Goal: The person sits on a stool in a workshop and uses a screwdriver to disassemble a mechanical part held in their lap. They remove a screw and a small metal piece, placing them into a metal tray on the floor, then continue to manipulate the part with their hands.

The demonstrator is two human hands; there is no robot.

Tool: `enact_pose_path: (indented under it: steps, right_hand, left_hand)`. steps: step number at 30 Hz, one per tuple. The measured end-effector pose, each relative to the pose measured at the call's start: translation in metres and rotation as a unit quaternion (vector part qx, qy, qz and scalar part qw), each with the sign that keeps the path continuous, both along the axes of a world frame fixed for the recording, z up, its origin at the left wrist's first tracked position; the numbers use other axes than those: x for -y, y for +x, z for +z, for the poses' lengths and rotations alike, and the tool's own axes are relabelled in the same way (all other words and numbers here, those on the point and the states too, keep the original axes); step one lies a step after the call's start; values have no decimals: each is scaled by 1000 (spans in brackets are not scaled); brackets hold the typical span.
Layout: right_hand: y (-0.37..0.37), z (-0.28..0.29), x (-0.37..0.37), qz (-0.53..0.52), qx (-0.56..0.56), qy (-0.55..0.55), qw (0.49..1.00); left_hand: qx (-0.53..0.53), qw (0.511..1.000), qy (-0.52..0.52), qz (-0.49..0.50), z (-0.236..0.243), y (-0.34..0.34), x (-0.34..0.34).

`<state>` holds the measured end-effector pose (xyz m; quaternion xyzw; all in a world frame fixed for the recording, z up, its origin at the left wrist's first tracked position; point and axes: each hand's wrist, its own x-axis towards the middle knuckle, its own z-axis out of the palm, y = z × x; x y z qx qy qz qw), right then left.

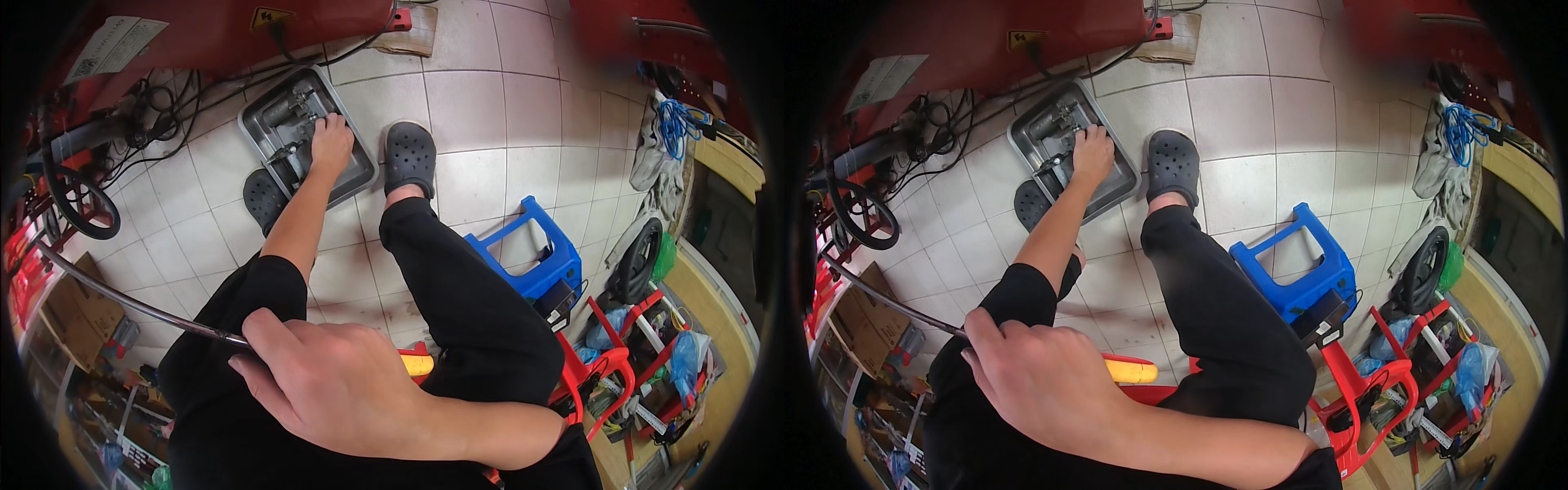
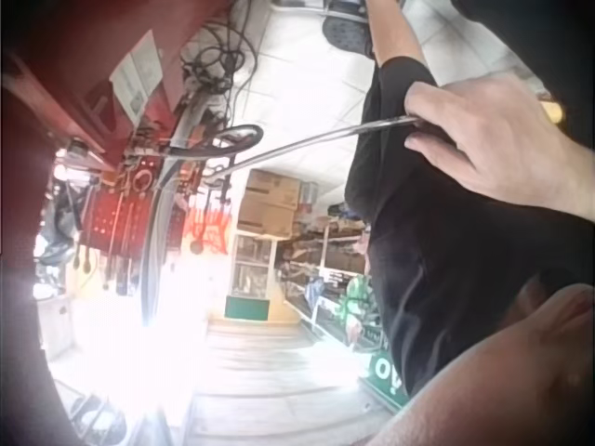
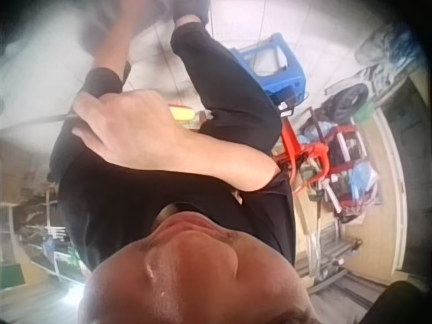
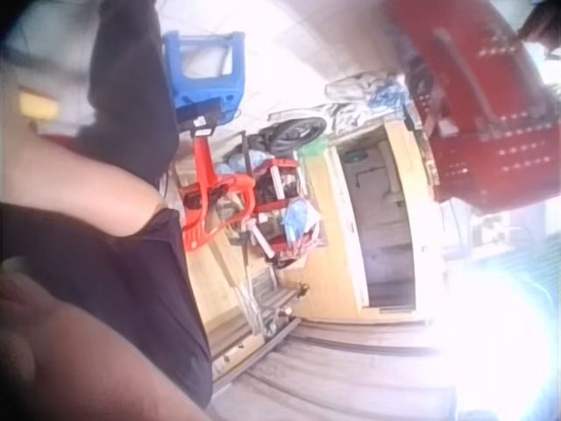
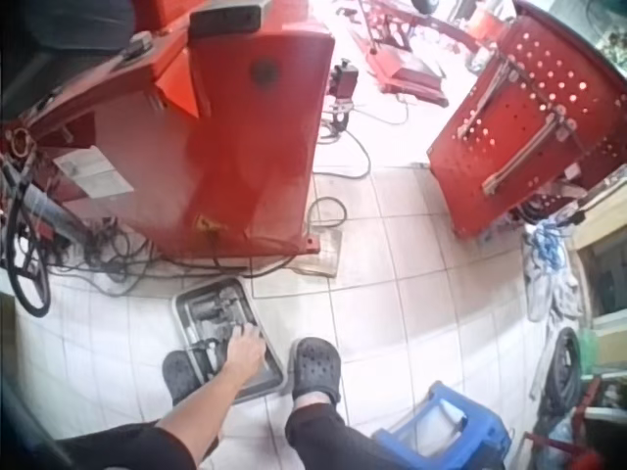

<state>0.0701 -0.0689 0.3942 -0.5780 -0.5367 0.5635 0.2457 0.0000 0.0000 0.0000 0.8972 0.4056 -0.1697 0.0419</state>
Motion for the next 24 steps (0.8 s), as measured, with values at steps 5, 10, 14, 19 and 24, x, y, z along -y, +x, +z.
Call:
enact_pose_path:
  steps: [5, 10, 14, 19, 24]
  right_hand:
    - [-2, -2, 9, 0, 12, 15, 1000]
    - [-5, 2, 11, -25, 20, 33, 999]
    - [-1, 14, 2, -62, 22, 1, 998]
    - [-1, 12, 2, -174, -77, 35, 981]
    - [-12, 24, 5, -213, -179, 67, 958]
  left_hand:
    - [48, 997, 53, -6, -11, 1, -6]
    - [89, 996, -5, -6, 34, -4, 0]
    - [261, 951, -68, 148, 120, -9, 23]
    - [600, 614, -278, 431, 214, -39, 10]
    - [752, 298, -389, 441, 351, -67, 32]
